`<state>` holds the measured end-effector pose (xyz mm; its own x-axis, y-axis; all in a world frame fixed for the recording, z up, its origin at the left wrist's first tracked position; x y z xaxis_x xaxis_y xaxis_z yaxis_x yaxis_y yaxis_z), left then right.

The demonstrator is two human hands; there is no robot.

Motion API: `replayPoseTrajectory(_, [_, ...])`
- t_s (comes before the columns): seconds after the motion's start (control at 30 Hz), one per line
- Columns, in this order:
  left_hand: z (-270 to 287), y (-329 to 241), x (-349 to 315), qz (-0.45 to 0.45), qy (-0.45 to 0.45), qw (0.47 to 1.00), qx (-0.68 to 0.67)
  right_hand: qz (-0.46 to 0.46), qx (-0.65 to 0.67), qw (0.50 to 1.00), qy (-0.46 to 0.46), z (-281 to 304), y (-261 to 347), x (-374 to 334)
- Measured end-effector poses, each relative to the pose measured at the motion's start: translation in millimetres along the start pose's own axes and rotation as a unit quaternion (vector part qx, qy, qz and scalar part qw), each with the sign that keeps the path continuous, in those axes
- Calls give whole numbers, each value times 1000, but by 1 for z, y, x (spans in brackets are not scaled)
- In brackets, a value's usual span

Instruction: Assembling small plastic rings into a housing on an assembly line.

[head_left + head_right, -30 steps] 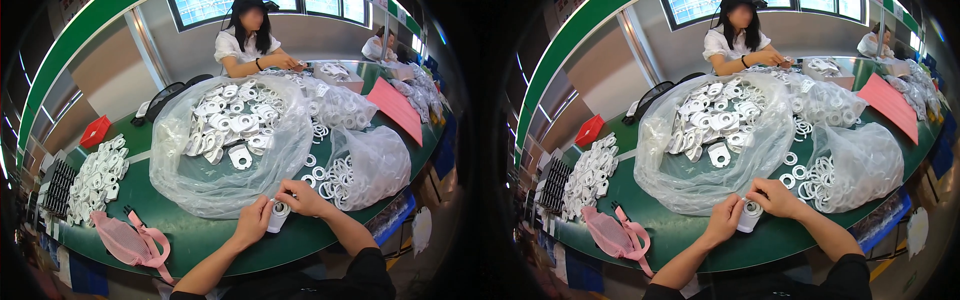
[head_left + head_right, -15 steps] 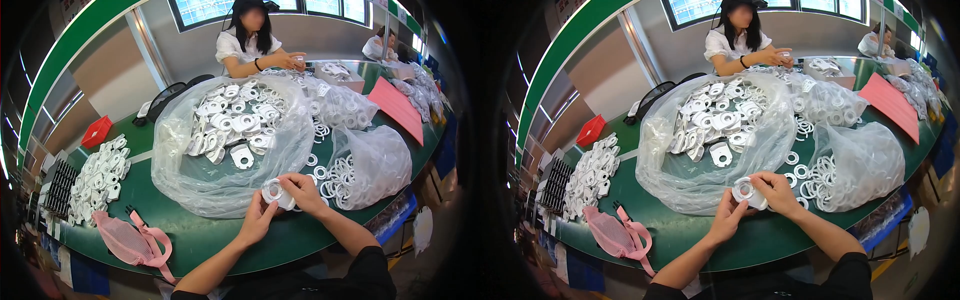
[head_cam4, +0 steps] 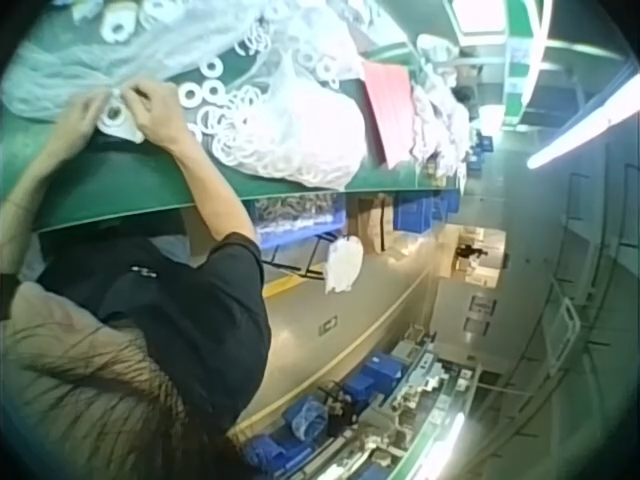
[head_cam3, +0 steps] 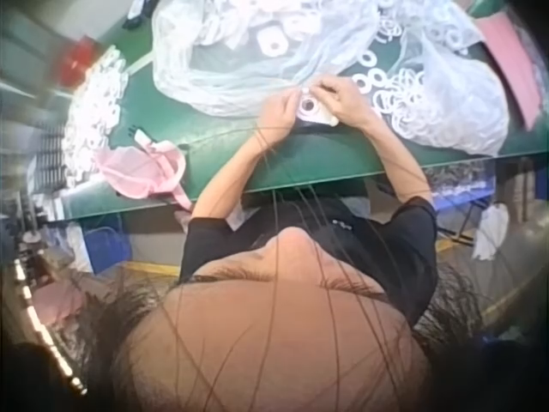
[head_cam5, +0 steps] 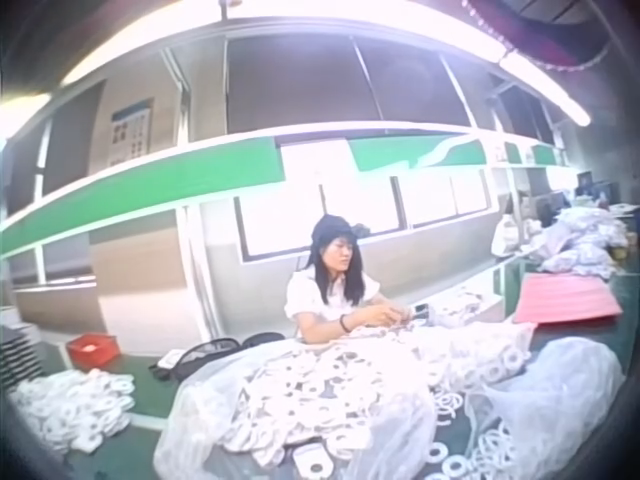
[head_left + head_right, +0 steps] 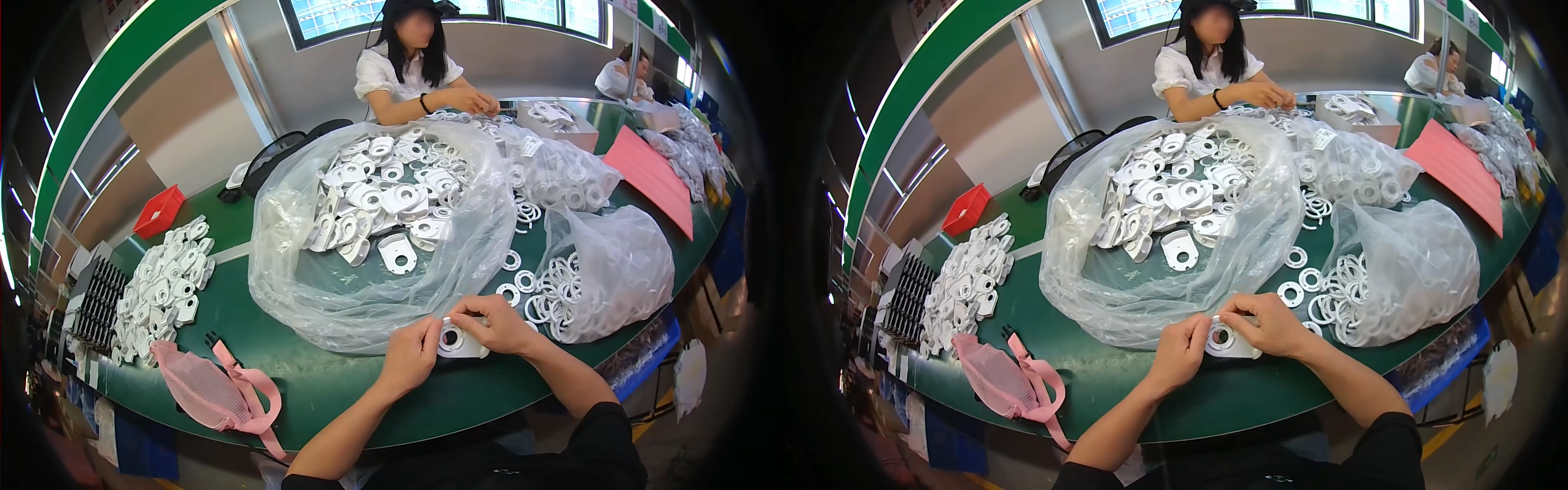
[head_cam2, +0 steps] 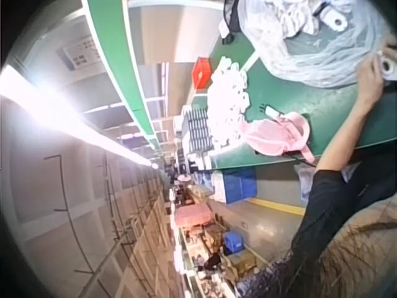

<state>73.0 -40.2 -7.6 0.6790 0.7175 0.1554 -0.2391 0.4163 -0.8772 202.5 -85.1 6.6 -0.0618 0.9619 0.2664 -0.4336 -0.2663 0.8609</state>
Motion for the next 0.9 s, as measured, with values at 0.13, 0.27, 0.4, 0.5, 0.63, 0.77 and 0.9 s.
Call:
replayPoseTrajectory(0.13, [-1,5,3,-2,18,1000,1,-51,1,998,32,-1,-5,-1])
replayPoseTrajectory(0.27, [-3,20,3,29,21,998,-47,-83,103,991,7,-11,-11,0])
replayPoseTrajectory(0.4, [-6,10,3,0,-62,981,-186,-110,289,948,-72,-7,-23,1])
replayPoseTrajectory(0.5, [-10,13,-1,-29,-52,989,-134,-114,333,930,-109,-6,-29,1])
replayPoseTrajectory(0.63, [-12,-6,-4,-48,-19,997,-53,-133,211,959,-133,1,-37,-5])
replayPoseTrajectory(0.77, [-13,-5,-5,-24,5,998,-52,-128,-44,981,-141,9,-1,-5])
replayPoseTrajectory(0.9, [-11,9,0,-24,5,994,-107,-92,18,990,-102,10,-10,-3])
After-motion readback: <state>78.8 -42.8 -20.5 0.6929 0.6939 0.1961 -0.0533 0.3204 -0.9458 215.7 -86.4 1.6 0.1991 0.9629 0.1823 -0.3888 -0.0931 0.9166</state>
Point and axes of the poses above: each hand's wrist, its own x-axis towards the middle knuckle, its own z-axis out of the back of the hand, y = z × x, the point moved 7 cm from there along x, towards the middle knuckle, and after that the axes turned 4 degrees about y, right-handed, at the moved point
